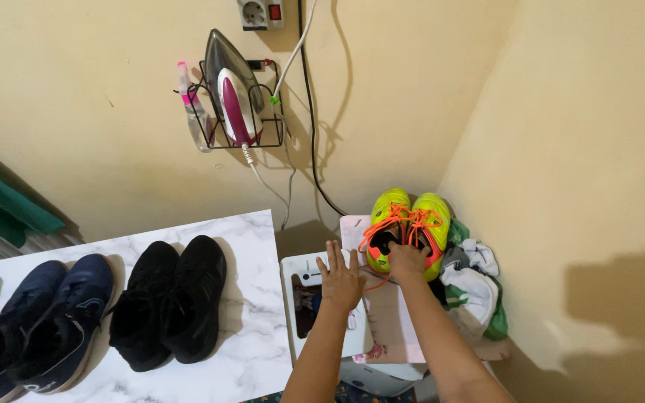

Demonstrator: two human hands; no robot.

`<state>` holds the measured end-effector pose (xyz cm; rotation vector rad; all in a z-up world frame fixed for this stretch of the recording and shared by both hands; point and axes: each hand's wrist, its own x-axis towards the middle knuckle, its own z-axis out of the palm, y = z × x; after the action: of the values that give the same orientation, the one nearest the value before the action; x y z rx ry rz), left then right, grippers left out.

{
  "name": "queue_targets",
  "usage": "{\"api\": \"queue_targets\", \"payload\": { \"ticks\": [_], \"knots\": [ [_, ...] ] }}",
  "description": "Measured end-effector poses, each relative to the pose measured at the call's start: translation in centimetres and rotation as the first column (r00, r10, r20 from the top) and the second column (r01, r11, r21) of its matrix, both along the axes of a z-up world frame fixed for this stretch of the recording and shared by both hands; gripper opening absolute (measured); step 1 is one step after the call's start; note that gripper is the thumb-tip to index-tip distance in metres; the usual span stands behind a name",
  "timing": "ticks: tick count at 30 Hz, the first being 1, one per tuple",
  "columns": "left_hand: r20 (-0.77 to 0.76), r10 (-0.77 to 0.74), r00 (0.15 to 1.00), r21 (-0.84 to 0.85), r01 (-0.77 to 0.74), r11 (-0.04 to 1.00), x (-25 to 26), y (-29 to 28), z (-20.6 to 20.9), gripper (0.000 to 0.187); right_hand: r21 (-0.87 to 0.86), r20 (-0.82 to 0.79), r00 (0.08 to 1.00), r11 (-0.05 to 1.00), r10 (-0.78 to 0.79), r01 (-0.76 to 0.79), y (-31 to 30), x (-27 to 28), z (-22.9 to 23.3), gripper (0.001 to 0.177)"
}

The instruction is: The person removes the orange laces from a pair of yellow sneakers on a white table, then threads the same laces back through the eyelets and ties them. Other shoes remain on the table while the person works on the yellow pair.

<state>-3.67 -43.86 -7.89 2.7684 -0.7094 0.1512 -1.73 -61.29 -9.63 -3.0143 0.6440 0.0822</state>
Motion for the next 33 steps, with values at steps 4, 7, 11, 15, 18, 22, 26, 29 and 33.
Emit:
{"api": "queue_targets", "payload": {
  "ticks": [4, 7, 11, 15, 18, 22, 26, 29, 33],
  "knots": [
    [-0.027, 0.000, 1.000, 0.028, 0.001, 1.000, 0.1, 0.0, -0.2, 0.067, -0.164, 0.124, 0.992, 0.986, 0.033, -0.012, -0.3, 0.2, -1.5, 0.022],
    [-0.031, 0.013, 0.999, 0.025, -0.012, 1.000, 0.2, 0.7, -0.4, 0.067, -0.205, 0.170, 0.985, 0.979, 0.032, 0.004, -0.4, 0.1, -1.2, 0.022],
    [-0.034, 0.033, 0.999, 0.054, -0.031, 0.998, 0.2, 1.5, -0.9, 0.066, -0.254, 0.263, 0.961, 0.967, 0.082, -0.013, 0.2, -0.7, 0.1, 0.025],
    [-0.054, 0.042, 0.998, -0.004, -0.043, 0.999, -0.1, 2.6, -1.3, 0.066, -0.266, 0.389, 0.901, 0.960, 0.193, -0.091, 2.0, -2.3, 2.4, 0.024],
    [-0.035, 0.113, 0.993, -0.031, -0.115, 0.993, -0.3, 3.9, -1.2, 0.064, -0.182, 0.473, 0.846, 0.967, 0.246, -0.180, 4.8, -3.8, 4.0, 0.035],
    [-0.081, 0.220, 0.972, -0.123, -0.229, 0.966, -1.1, 6.7, -0.6, 0.064, -0.146, 0.492, 0.812, 0.949, 0.315, -0.280, 9.6, -5.9, 5.2, 0.034],
    [-0.091, 0.299, 0.950, -0.157, -0.310, 0.938, -2.1, 10.8, -0.3, 0.061, -0.087, 0.478, 0.802, 0.928, 0.358, -0.362, 14.3, -8.0, 4.9, 0.036],
    [-0.120, 0.331, 0.936, -0.062, -0.340, 0.938, -3.5, 13.7, -0.3, 0.056, -0.061, 0.472, 0.790, 0.908, 0.392, -0.414, 17.0, -9.8, 4.2, 0.037],
    [-0.207, 0.335, 0.919, -0.024, -0.347, 0.938, -5.0, 16.1, -0.2, 0.055, 0.020, 0.444, 0.807, 0.896, 0.389, -0.443, 19.4, -11.3, 3.3, 0.043]
  ]
}}
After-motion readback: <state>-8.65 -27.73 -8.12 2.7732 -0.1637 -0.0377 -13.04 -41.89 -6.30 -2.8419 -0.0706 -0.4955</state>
